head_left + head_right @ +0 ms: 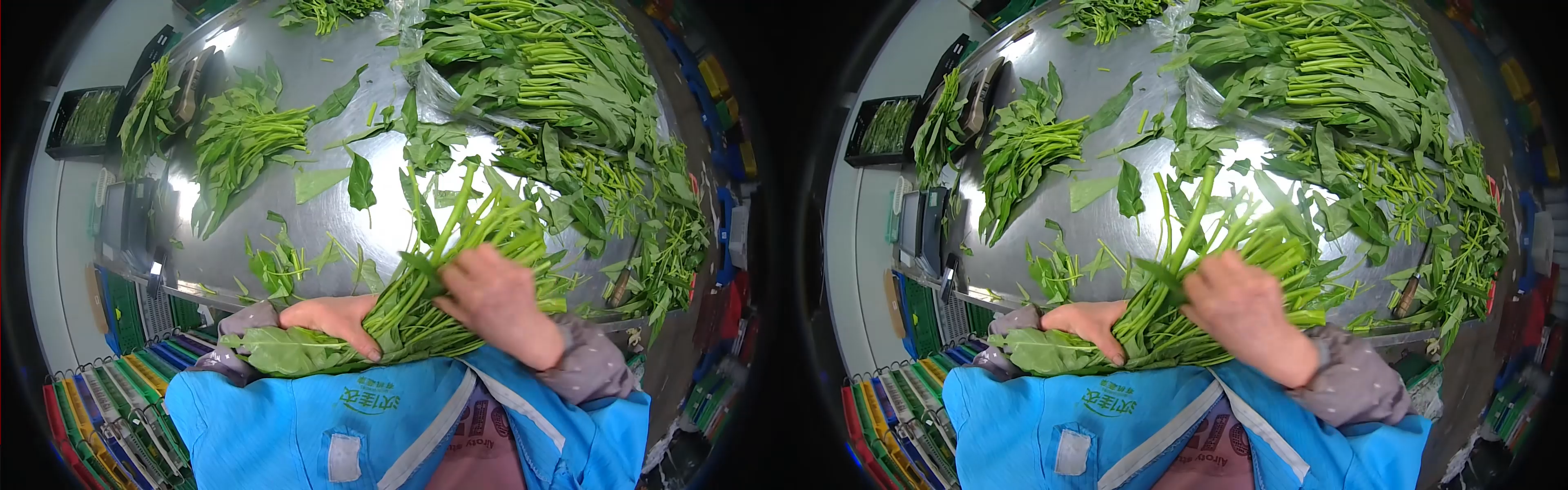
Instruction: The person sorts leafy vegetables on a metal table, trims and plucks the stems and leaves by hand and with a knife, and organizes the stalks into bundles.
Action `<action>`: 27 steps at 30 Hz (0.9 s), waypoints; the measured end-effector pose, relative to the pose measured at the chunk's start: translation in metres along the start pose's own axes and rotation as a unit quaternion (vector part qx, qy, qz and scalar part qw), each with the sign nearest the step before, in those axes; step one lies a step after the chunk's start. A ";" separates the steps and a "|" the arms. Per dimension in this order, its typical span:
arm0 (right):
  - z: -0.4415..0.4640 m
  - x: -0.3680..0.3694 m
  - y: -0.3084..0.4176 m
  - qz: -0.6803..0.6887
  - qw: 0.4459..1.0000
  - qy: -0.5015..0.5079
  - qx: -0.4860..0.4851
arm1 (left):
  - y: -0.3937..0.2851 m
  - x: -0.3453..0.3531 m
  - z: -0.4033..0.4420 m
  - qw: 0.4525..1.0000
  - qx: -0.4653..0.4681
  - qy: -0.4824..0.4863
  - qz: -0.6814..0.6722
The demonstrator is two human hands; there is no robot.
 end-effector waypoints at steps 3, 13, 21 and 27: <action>0.003 0.015 -0.014 0.106 0.993 -0.043 -0.005 | 0.000 0.001 -0.003 1.000 -0.002 0.007 0.020; -0.009 -0.099 -0.158 0.314 0.892 -0.161 0.281 | -0.002 0.001 -0.002 0.997 -0.006 0.048 0.063; 0.010 -0.041 -0.088 0.139 0.986 0.097 0.003 | 0.006 -0.007 -0.005 0.999 -0.014 0.019 -0.033; -0.006 -0.017 -0.073 0.089 0.973 0.209 0.040 | 0.014 -0.007 -0.014 0.988 -0.039 -0.063 -0.136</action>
Point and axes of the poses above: each hand's wrist, its own z-axis towards the middle knuckle, its own x-axis out of the palm, y = z × x, the point moved 6 cm from there along z, towards the middle knuckle, and after that the axes turned 10 degrees about x, right-handed, at the moved point
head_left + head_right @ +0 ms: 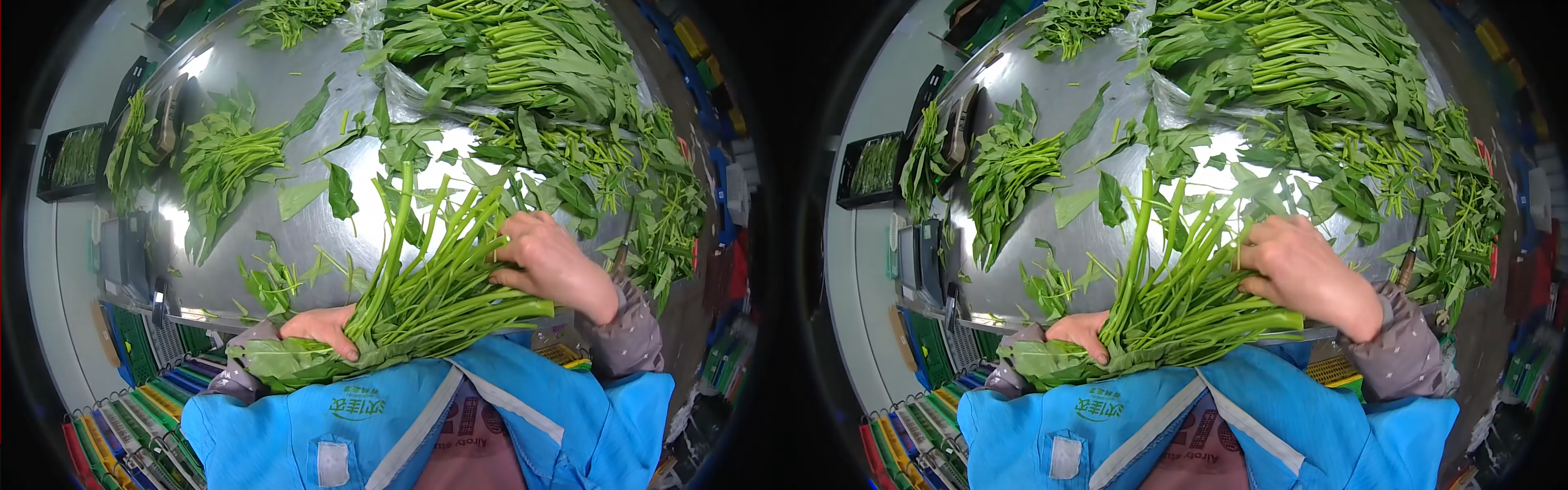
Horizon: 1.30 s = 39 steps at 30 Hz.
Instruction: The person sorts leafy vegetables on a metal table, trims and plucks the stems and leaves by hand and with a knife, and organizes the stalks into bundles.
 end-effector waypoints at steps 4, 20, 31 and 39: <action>-0.001 0.008 0.022 -0.156 0.980 -0.117 -0.045 | 0.001 -0.002 0.005 1.000 -0.006 0.013 -0.017; -0.013 0.025 0.035 -0.176 0.957 -0.187 -0.132 | -0.007 0.002 0.015 0.997 0.007 0.053 0.056; -0.032 -0.039 0.010 -0.286 0.944 -0.152 -0.057 | 0.000 -0.004 0.012 0.996 -0.026 0.047 0.076; -0.024 -0.044 0.022 -0.221 0.944 -0.242 -0.027 | -0.003 -0.001 0.012 0.997 -0.015 0.036 0.073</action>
Point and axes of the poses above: each hand's wrist, its own z-axis towards the middle knuckle, its own x-axis out of the palm, y = z × x, the point moved 6 cm from there along z, towards the middle knuckle, and after that the axes turned 10 degrees about x, right-handed, at the moved point
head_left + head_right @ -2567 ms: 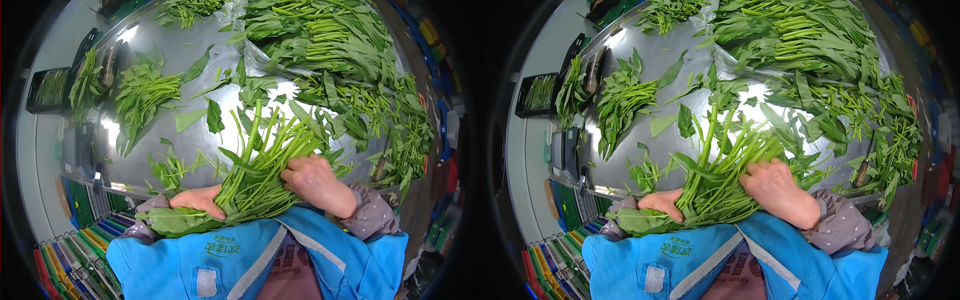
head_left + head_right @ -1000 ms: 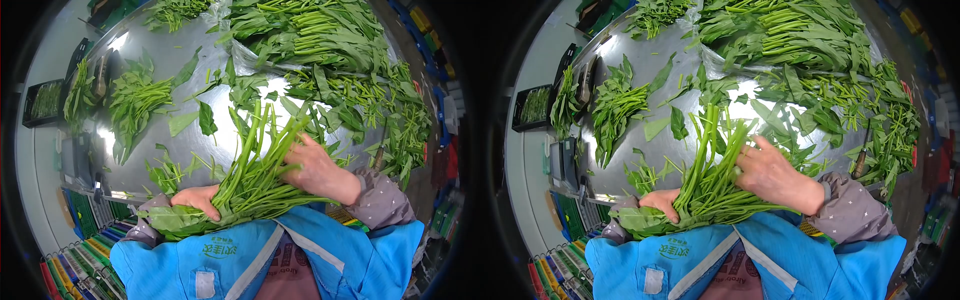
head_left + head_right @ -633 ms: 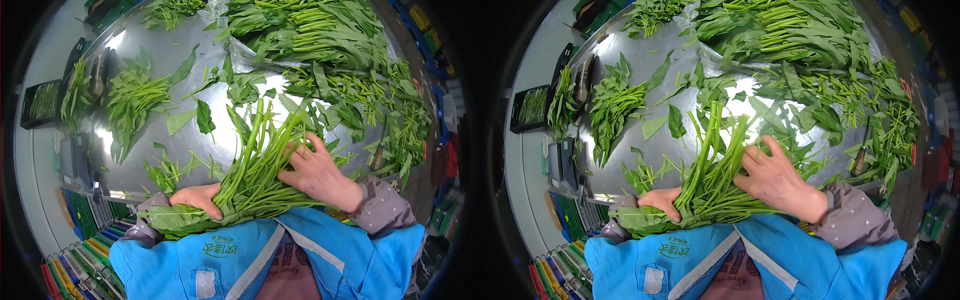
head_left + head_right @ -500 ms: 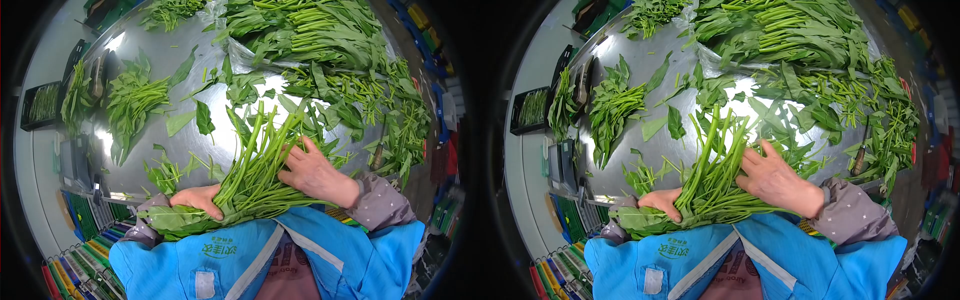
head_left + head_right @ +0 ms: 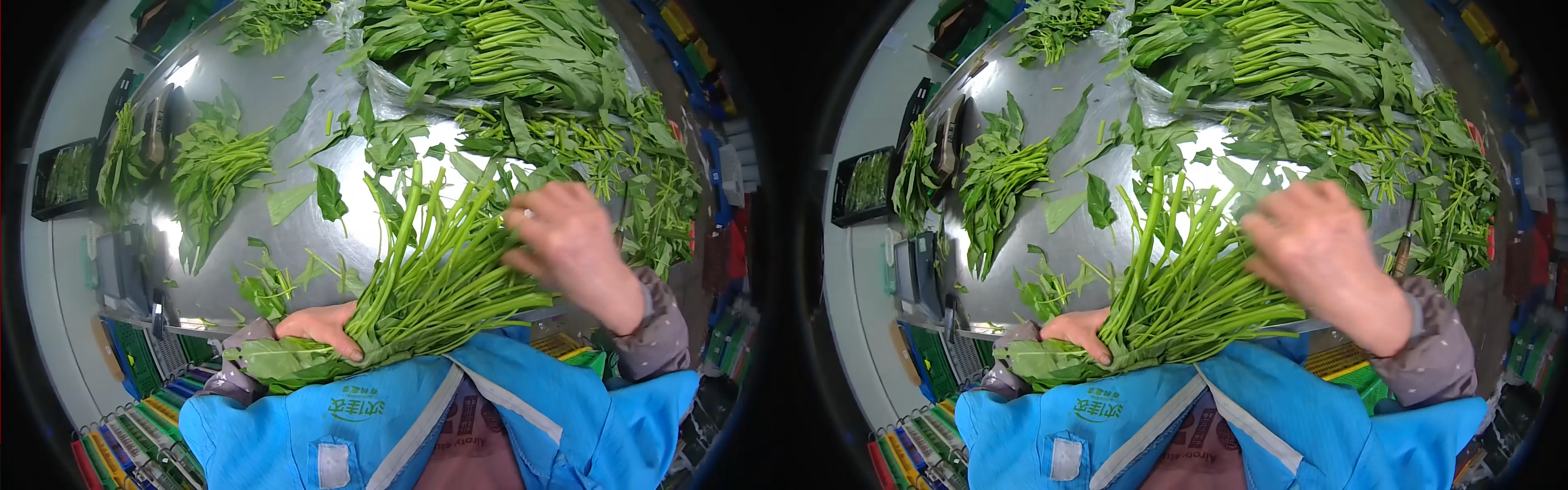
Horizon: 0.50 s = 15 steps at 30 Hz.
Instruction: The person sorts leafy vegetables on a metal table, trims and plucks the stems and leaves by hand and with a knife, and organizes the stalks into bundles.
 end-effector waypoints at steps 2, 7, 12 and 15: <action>-0.003 0.026 0.011 -0.002 1.000 0.029 -0.007 | -0.002 0.003 0.000 1.000 -0.011 -0.001 -0.007; 0.005 0.050 -0.019 0.153 0.966 0.199 0.054 | -0.003 0.002 0.002 0.997 0.003 0.039 0.067; 0.010 0.022 -0.075 0.094 0.986 0.049 0.132 | -0.007 0.004 0.001 0.987 -0.005 0.067 0.147; 0.012 0.011 -0.131 0.353 0.864 0.140 0.330 | -0.006 0.000 0.000 0.982 0.013 0.069 0.175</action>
Point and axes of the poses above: each hand's wrist, its own z-axis towards the middle knuckle, its own x-axis out of the palm, y = z × x, the point moved 6 cm from there along z, towards the middle knuckle, and after that the axes turned 10 degrees about x, right-handed, at the moved point
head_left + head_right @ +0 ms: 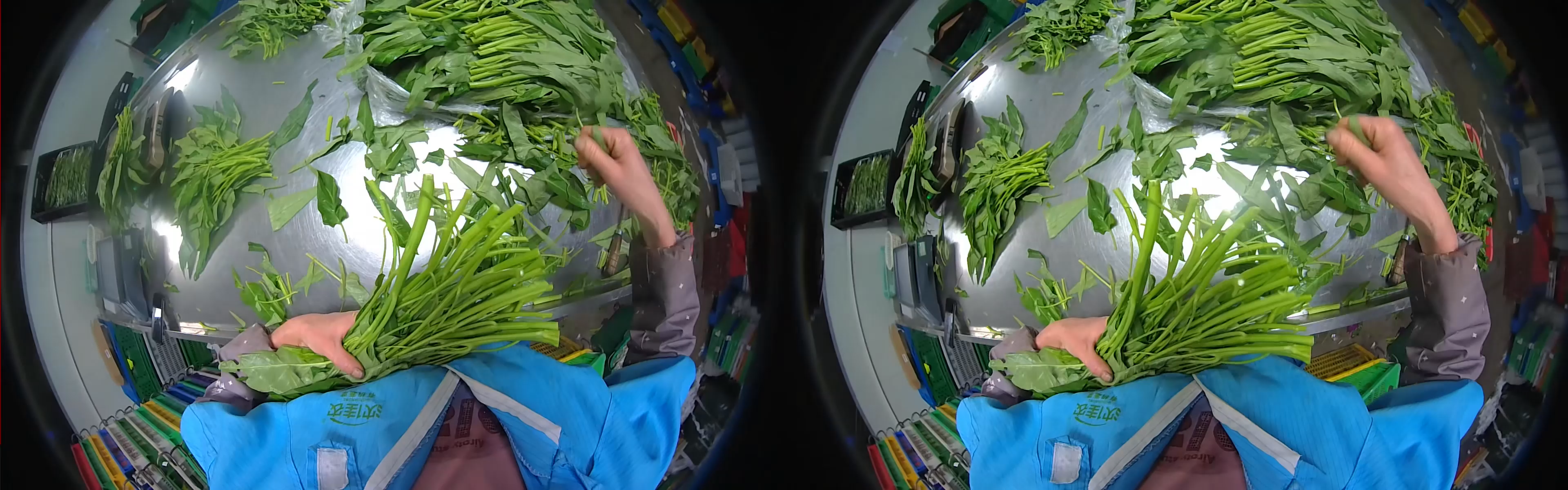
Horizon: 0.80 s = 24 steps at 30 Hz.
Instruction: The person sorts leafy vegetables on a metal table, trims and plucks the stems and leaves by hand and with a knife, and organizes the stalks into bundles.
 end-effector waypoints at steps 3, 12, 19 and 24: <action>-0.013 0.056 0.023 0.052 0.972 0.188 -0.129 | 0.000 0.000 0.004 0.999 -0.003 0.042 0.018; 0.009 0.036 0.000 0.404 0.886 0.199 -0.108 | 0.009 -0.002 -0.004 1.000 0.022 0.020 -0.003; -0.015 0.077 -0.032 0.168 0.969 0.177 -0.032 | 0.028 0.003 -0.025 0.925 0.013 -0.203 -0.320; -0.047 0.149 -0.003 0.140 0.924 0.355 0.020 | 0.065 -0.005 -0.041 0.916 0.058 -0.233 -0.320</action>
Point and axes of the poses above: each hand's wrist, its own z-axis towards the middle knuckle, its own x-axis out of the palm, y = z × x, the point moved 6 cm from there along z, towards the middle knuckle, and after that the axes turned 10 degrees about x, right-handed, at the moved point
